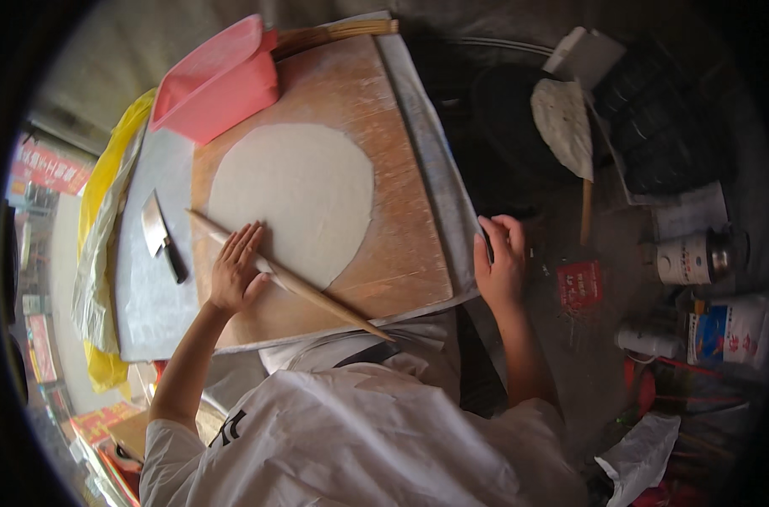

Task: The person rolls out dough into thin circular sheets using a rolling pin on a wooden board, then transfers the sheets to a cooking surface. The person also packages finished flatbreads into plastic bags and hands them to a customer.

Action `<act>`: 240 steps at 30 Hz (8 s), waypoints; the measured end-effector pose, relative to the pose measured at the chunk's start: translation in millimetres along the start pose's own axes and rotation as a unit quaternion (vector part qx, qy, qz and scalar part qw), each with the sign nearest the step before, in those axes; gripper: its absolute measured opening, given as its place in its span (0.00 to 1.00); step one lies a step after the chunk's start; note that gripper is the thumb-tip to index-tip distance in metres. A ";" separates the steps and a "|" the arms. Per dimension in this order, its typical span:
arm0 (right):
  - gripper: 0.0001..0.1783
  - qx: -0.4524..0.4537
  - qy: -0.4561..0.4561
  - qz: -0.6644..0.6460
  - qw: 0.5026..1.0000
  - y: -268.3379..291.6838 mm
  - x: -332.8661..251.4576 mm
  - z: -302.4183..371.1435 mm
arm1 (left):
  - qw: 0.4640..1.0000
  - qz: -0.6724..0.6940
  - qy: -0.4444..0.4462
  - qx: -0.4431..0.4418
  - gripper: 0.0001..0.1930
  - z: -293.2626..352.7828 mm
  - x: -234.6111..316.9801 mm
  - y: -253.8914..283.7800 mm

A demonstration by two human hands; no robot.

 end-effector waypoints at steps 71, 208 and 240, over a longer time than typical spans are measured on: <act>0.23 -0.038 -0.227 0.032 0.973 -97.3 170.0 -31.9 | 0.916 0.308 0.218 0.140 0.21 30.7 2.8 33.8; 0.45 -0.325 -0.013 0.263 0.909 -305.6 -7.0 -330.9 | 0.850 0.093 0.496 0.149 0.35 -92.4 -239.9 13.3; 0.26 -0.272 0.091 0.002 0.958 -94.4 -169.0 47.4 | 0.318 0.864 0.274 0.277 0.10 15.1 -25.2 1.1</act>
Point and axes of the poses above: each hand's wrist, its own z-axis away from the middle knuckle, its own y-axis out of the back of the hand, x = y × z, the point moved 5 cm from there along -z, towards the middle knuckle, and after that the axes turned 7 degrees about y, right-handed, at the moved point
